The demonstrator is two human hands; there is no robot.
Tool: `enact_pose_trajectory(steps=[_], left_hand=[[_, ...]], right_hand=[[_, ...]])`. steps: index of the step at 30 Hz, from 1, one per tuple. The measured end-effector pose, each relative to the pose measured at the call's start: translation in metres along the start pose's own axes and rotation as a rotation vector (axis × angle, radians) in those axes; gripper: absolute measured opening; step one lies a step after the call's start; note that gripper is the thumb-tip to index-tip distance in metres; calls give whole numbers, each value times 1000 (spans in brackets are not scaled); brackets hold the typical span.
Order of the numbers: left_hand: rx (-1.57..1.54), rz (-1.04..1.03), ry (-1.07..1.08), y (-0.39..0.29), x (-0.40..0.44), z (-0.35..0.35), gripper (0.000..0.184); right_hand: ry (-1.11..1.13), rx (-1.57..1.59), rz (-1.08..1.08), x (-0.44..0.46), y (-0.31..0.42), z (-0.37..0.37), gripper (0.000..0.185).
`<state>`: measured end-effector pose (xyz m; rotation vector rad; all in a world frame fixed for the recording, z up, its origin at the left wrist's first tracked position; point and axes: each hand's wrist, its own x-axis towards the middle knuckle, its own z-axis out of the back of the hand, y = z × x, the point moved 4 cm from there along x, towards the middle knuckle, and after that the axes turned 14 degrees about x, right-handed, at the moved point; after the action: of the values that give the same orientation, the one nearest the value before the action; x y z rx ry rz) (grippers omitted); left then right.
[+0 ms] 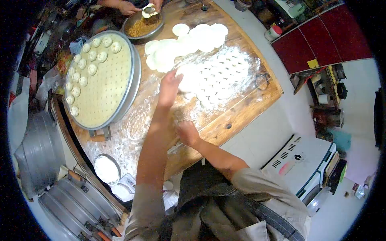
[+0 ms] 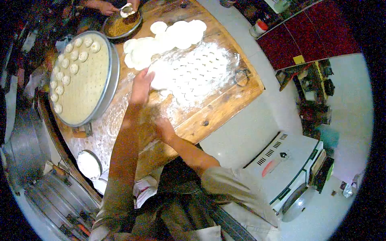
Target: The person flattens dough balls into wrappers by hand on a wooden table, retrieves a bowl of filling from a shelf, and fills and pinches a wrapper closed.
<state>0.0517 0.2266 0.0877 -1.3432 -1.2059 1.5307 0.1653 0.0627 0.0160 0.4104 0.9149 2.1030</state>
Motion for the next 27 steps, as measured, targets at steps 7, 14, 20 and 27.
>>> enact_pose_trajectory(steps=[7, 14, 20, 27], left_hand=[[343, 247, -102, 56, -11, 21, 35], [1247, -222, -152, 68, -56, -29, 53], [1253, -282, -162, 78, -40, -40, 51], [1220, -13, -111, 87, -146, 46, 56]], right_hand=[[-48, -147, 207, -21, -3, -9, 42], [112, -80, 95, -9, -22, -23, 42], [-33, 59, 244, 2, -8, 23, 34], [219, 149, -101, 0, -40, 46, 10]])
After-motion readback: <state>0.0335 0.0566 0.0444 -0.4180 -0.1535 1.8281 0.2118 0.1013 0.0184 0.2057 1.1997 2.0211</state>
